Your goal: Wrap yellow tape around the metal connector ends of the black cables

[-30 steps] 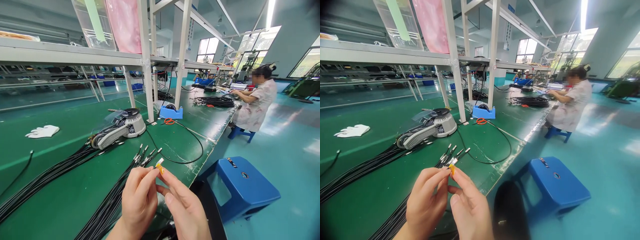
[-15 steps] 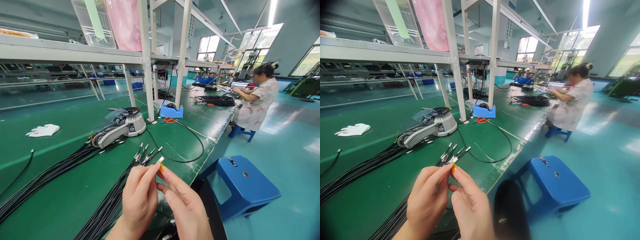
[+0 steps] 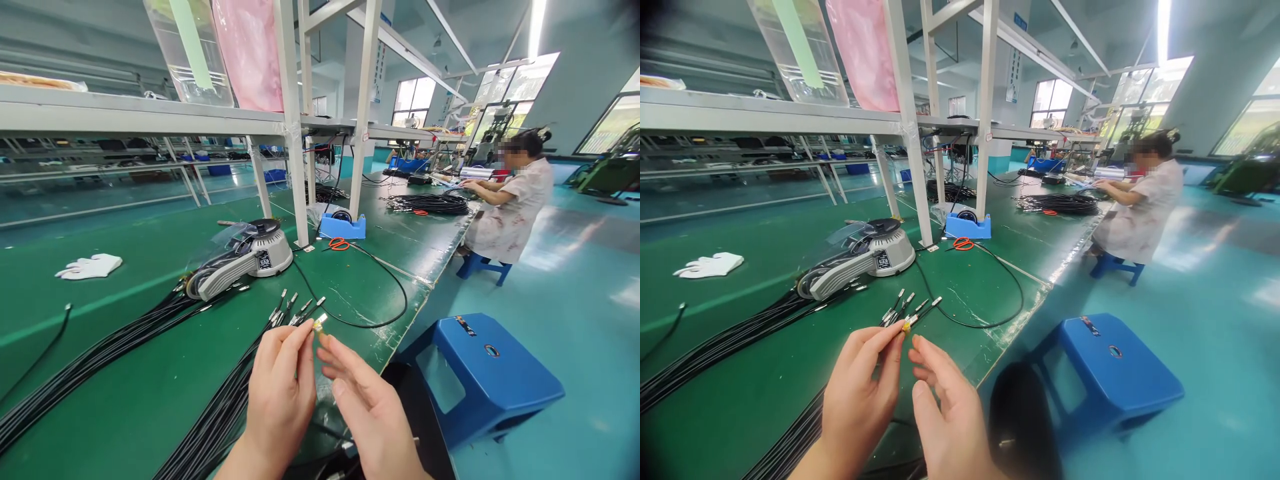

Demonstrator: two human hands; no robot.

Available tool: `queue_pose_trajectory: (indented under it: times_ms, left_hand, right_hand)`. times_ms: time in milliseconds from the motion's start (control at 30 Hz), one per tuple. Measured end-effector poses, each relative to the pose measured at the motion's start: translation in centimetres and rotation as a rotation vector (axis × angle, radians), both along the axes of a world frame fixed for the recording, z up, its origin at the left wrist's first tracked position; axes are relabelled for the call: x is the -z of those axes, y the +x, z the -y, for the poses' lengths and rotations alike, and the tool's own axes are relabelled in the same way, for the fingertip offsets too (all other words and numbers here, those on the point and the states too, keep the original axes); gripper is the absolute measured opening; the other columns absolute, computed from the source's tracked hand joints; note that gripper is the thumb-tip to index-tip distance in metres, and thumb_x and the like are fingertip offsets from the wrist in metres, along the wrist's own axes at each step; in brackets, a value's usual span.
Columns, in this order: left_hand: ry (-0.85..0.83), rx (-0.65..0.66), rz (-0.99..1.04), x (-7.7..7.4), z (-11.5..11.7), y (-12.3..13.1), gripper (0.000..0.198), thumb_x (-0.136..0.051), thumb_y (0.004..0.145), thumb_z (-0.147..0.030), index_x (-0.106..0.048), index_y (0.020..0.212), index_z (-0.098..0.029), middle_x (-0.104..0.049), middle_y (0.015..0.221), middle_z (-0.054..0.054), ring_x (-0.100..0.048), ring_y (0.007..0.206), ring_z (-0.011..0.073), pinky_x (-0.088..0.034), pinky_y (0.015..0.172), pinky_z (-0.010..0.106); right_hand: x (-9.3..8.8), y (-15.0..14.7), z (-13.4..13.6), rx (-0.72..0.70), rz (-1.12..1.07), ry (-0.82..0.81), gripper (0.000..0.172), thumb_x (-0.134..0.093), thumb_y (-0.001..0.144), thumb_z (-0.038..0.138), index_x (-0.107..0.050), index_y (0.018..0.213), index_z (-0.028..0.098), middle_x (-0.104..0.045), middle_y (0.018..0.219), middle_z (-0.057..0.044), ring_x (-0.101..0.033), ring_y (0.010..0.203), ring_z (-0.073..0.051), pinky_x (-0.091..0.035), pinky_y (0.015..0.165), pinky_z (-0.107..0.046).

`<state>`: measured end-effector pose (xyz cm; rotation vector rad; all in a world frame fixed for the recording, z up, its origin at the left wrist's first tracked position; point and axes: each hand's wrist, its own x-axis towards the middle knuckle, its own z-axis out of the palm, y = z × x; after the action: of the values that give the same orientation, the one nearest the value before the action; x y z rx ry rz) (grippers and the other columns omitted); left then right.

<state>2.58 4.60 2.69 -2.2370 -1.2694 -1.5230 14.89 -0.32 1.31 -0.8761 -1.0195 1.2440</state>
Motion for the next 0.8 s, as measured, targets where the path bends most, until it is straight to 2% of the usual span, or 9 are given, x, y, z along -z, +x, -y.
queue_pose_trajectory:
  times_ms: [100, 200, 267, 367, 533, 633, 800]
  left_hand:
    - [0.024, -0.014, -0.014, -0.1, 0.0, 0.1, 0.024, -0.056, 0.083, -0.006, -0.058, 0.106, -0.013, -0.057, 0.089, 0.005, -0.055, 0.081, 0.0131, -0.047, 0.072, 0.025]
    - [0.074, -0.007, -0.077, 0.0, 0.1, 0.2, 0.028, -0.057, 0.081, -0.003, -0.057, 0.108, -0.013, -0.057, 0.09, 0.006, -0.054, 0.081, 0.0138, -0.047, 0.071, 0.025]
    - [0.119, 0.0, -0.125, 0.2, 0.2, 0.3, 0.031, -0.058, 0.08, -0.001, -0.057, 0.109, -0.012, -0.057, 0.09, 0.007, -0.053, 0.081, 0.0149, -0.047, 0.07, 0.026]
    - [0.147, 0.004, -0.148, 0.2, 0.2, 0.3, 0.03, -0.057, 0.08, 0.0, -0.057, 0.108, -0.011, -0.056, 0.089, 0.008, -0.052, 0.08, 0.0157, -0.047, 0.069, 0.027]
    - [0.053, -0.008, -0.088, 0.0, 0.3, 0.4, 0.025, -0.057, 0.082, -0.006, -0.058, 0.106, -0.014, -0.056, 0.09, 0.006, -0.054, 0.081, 0.0148, -0.047, 0.071, 0.026]
    - [-0.06, 0.001, -0.03, -0.3, 0.4, 0.4, 0.017, -0.056, 0.084, -0.011, -0.059, 0.1, -0.017, -0.057, 0.09, 0.005, -0.056, 0.082, 0.0145, -0.047, 0.072, 0.026]
    - [-0.245, 0.064, 0.031, -1.1, 0.8, 0.4, 0.009, -0.051, 0.088, -0.018, -0.059, 0.088, -0.021, -0.059, 0.083, 0.001, -0.057, 0.075, 0.0127, -0.045, 0.067, 0.023]
  right_hand:
    - [-0.4, 0.8, -0.3, 0.091, 0.081, -0.037, 0.037, -0.056, 0.086, 0.045, -0.063, 0.116, 0.024, -0.063, 0.121, -0.009, -0.062, 0.106, -0.023, -0.05, 0.094, -0.038]
    - [-1.7, 1.5, -1.4, 0.119, 0.129, -0.045, 0.039, -0.051, 0.086, 0.052, -0.067, 0.095, 0.018, -0.069, 0.095, -0.008, -0.065, 0.086, -0.019, -0.054, 0.079, -0.032]
    - [-2.7, 1.7, -2.2, 0.079, 0.155, -0.05, 0.039, -0.054, 0.083, 0.054, -0.065, 0.083, 0.016, -0.066, 0.079, -0.004, -0.063, 0.075, -0.016, -0.053, 0.073, -0.029]
    - [-3.6, 1.5, -3.1, -0.002, 0.19, -0.086, 0.033, -0.063, 0.077, 0.049, -0.06, 0.077, 0.016, -0.06, 0.069, 0.0, -0.058, 0.068, -0.013, -0.049, 0.068, -0.025]
    - [-3.0, 1.1, -3.1, 0.023, 0.213, -0.114, 0.023, -0.062, 0.079, 0.039, -0.057, 0.075, 0.017, -0.058, 0.067, 0.001, -0.055, 0.063, -0.012, -0.045, 0.062, -0.024]
    - [-2.5, 1.2, -2.8, 0.061, 0.233, -0.042, 0.019, -0.06, 0.081, 0.036, -0.057, 0.076, 0.017, -0.059, 0.071, 0.001, -0.056, 0.067, -0.013, -0.046, 0.065, -0.025]
    - [-2.6, 1.5, -2.4, 0.158, 0.408, 0.122, 0.014, -0.057, 0.083, 0.028, -0.058, 0.074, 0.018, -0.059, 0.074, 0.0, -0.056, 0.071, -0.013, -0.047, 0.069, -0.026]
